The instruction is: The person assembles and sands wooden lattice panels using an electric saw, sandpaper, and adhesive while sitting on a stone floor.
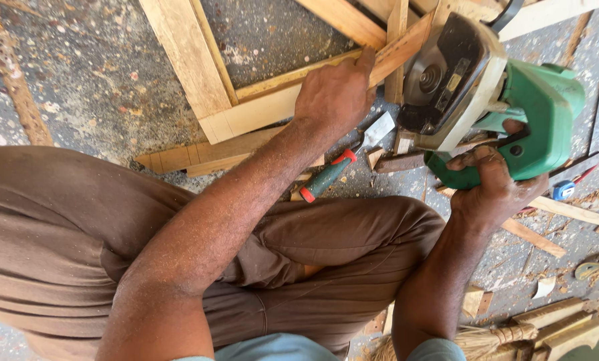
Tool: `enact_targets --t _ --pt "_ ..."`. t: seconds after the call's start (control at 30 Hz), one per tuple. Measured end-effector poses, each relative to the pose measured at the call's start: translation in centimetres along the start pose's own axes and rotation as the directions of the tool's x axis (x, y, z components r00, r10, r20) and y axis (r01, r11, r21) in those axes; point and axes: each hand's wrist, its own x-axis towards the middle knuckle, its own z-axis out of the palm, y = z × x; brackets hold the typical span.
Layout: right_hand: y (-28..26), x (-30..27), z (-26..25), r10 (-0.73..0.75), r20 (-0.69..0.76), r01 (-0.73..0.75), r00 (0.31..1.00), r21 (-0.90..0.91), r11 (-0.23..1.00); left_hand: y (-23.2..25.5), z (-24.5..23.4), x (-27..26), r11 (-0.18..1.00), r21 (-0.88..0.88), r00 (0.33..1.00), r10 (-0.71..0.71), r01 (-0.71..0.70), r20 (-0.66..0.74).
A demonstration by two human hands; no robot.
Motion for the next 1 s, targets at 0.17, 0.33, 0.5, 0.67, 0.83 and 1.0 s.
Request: enact_targets --t 0.17,0.33,0.5,0.67,0.83,1.0 --pt "-0.2 -0.3 0.6 0.176 -0.074 -0.145 0.982 0.312 0.939 0.2 -0.2 0.0 1.000 -0.014 0.999 -0.023 0.023 0.033" --pt "-0.8 -0.3 1.0 0.178 -0.080 -0.151 0.981 0.268 0.952 0.5 -0.7 0.0 1.000 -0.008 0.999 -0.027 0.028 0.046" --pt "-1.5 0.0 1.6 0.199 -0.098 -0.163 0.975 0.290 0.943 0.8 -1.2 -0.1 0.998 -0.011 0.992 -0.063 0.065 0.112" --pt "-1.4 0.3 1.7 0.201 -0.081 -0.164 0.976 0.332 0.929 0.6 -1.1 -0.2 0.999 -0.011 0.998 -0.038 0.039 0.041" --pt "-1.1 0.6 1.6 0.190 -0.067 -0.156 0.979 0.350 0.924 0.6 -1.1 -0.1 0.999 -0.011 0.997 -0.042 0.043 0.059" --pt "0.0 0.8 1.0 0.207 -0.058 -0.174 0.977 0.349 0.921 0.6 -1.3 0.0 0.998 -0.014 0.995 -0.058 0.059 0.083"
